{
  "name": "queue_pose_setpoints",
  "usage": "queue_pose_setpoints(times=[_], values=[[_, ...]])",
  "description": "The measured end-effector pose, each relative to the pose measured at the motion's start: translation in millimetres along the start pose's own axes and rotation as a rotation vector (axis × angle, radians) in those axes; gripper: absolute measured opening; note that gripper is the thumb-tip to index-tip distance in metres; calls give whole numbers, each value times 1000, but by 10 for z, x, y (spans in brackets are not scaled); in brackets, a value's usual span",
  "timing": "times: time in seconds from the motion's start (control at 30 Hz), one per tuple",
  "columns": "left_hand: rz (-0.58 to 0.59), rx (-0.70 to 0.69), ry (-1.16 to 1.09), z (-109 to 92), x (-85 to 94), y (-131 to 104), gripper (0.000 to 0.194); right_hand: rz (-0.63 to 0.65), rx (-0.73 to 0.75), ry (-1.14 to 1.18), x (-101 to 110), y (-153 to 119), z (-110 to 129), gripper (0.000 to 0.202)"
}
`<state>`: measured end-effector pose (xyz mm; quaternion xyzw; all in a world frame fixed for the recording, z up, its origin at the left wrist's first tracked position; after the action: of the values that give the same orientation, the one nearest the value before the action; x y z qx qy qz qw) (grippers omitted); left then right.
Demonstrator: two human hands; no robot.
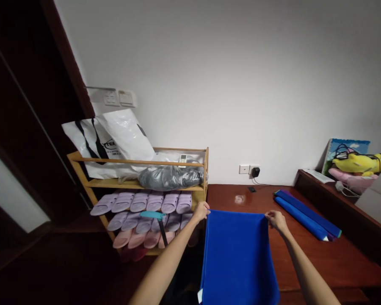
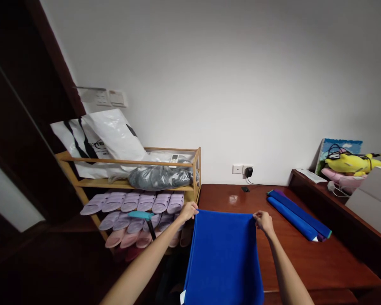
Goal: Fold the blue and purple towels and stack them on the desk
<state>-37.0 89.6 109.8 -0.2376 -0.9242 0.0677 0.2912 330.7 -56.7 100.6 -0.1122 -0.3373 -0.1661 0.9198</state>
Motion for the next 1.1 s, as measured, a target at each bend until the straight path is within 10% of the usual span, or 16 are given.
queue_pose_setpoints(times=[0.2, 0.53, 0.8, 1.1], values=[[-55, 63, 86, 206, -256, 273, 31, 44, -36, -26, -413, 251, -175, 35], [-41, -317, 668, 579, -1328, -236, 56, 121, 135, -366, -1628, -405, -335, 69], [-114, -349, 853, 552, -1396, -80, 58, 24, 115, -574, -1509, -238, -166, 67], [-44, -261, 843, 542, -1464, 208, 56, 205, 212, -503, -2102, -54, 190, 64]])
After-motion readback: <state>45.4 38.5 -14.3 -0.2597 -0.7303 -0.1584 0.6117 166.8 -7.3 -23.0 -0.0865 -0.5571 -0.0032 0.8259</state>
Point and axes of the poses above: each hand's wrist, its own y-axis towards the middle knuckle, its own x-axis out of the back of the hand, z = x × y, the point moved 8 cm from there along y, towards the middle knuckle, and after that the axes turned 9 degrees about z, right-handed, at the moved point
